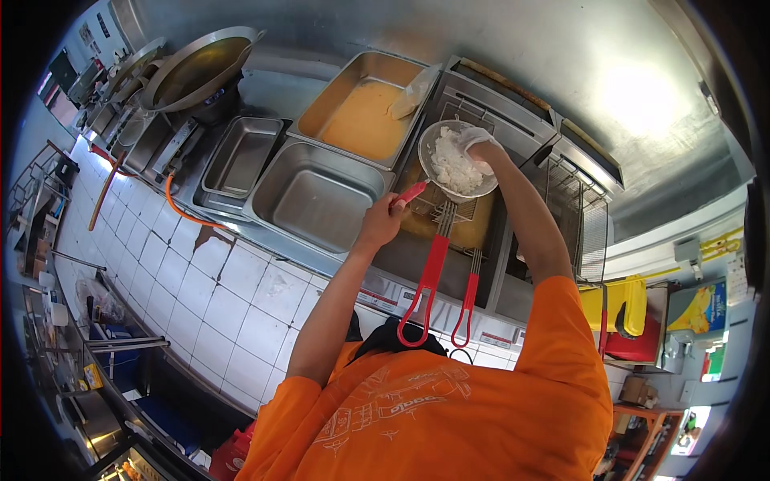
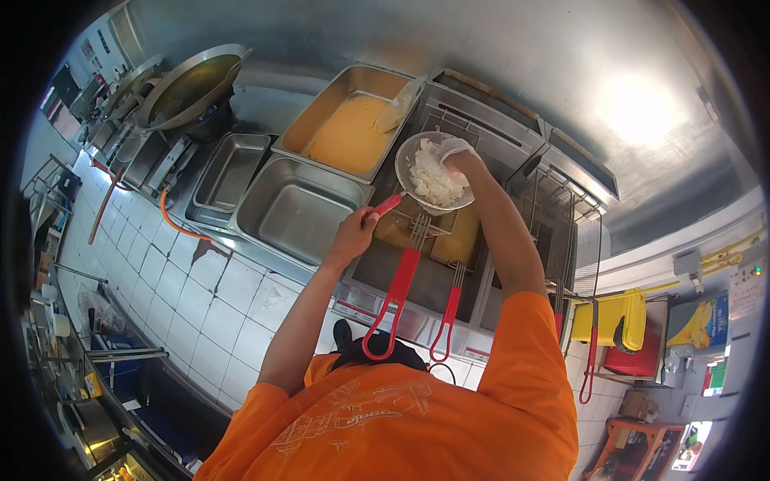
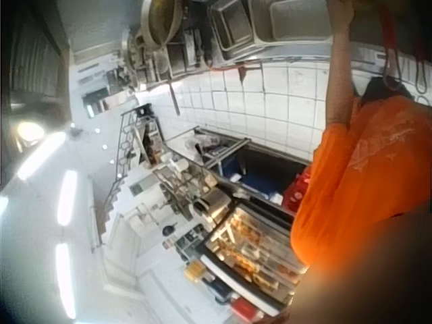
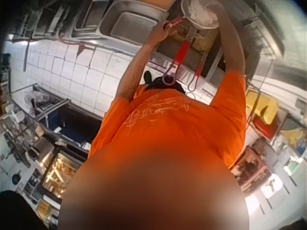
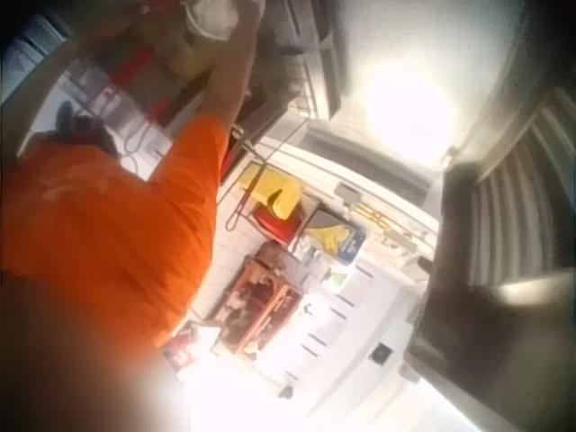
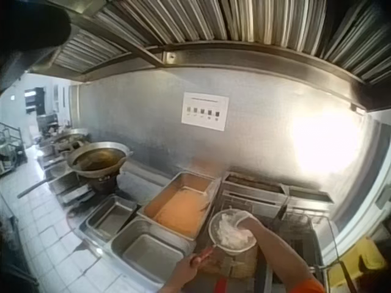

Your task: The person coats pieces of food with flour in a metal tray by hand, shakes off the excess flour, and places the coated pieces into a metal strainer.

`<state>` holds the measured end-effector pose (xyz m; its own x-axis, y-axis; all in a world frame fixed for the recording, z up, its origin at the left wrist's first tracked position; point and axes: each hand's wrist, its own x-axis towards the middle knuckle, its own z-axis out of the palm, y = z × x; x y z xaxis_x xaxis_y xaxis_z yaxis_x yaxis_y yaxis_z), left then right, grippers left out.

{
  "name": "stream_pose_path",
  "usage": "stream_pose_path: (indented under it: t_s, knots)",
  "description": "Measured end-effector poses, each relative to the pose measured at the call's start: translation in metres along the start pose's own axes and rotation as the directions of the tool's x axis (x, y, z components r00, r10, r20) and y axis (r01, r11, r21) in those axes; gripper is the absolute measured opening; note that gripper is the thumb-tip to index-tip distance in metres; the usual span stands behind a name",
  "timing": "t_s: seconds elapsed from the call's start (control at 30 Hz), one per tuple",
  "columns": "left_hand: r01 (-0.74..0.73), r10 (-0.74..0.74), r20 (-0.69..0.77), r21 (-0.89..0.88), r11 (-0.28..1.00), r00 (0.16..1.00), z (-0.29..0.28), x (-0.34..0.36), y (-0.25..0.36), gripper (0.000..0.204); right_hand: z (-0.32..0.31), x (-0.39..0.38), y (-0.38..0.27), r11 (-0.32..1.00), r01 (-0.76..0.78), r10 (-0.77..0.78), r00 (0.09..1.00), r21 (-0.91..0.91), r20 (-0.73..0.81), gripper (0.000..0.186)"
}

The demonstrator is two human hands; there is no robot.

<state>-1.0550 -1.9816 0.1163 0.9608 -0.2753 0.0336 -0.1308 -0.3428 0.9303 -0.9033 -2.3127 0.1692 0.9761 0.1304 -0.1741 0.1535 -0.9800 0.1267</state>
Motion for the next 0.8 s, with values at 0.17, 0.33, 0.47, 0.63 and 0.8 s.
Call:
stream_pose_path:
  t_s: [0.17, 0.33, 0.47, 0.63, 0.8]
  knots:
    - [0.014, -0.014, -0.037, 0.020, 1.000, 0.999, -0.010, -0.007, -0.009, 0.031, -0.045, -0.047, -0.058, 0.917, -0.057, 0.071, 0.997, 0.395, -0.020, 0.062]
    - [0.008, -0.008, -0.020, 0.018, 1.000, 1.000, -0.004, -0.003, -0.002, 0.031, -0.044, -0.053, -0.068, 0.983, -0.112, 0.127, 0.987, 0.144, -0.097, 0.069]
    - [0.010, -0.009, -0.042, 0.022, 1.000, 0.999, -0.005, -0.006, -0.004, 0.031, -0.052, -0.070, -0.107, 0.956, -0.148, 0.149, 0.989, 0.252, 0.017, 0.073]
    - [-0.019, 0.020, -0.037, 0.031, 0.999, 0.999, -0.002, -0.004, -0.002, 0.031, -0.032, -0.047, -0.084, 0.992, 0.109, -0.113, 0.990, 0.057, 0.080, 0.094]
    - [0.023, -0.022, -0.039, 0.034, 0.999, 0.999, -0.009, -0.008, -0.005, 0.032, -0.068, -0.067, -0.109, 0.996, 0.059, -0.081, 0.915, 0.068, 0.396, 0.078]
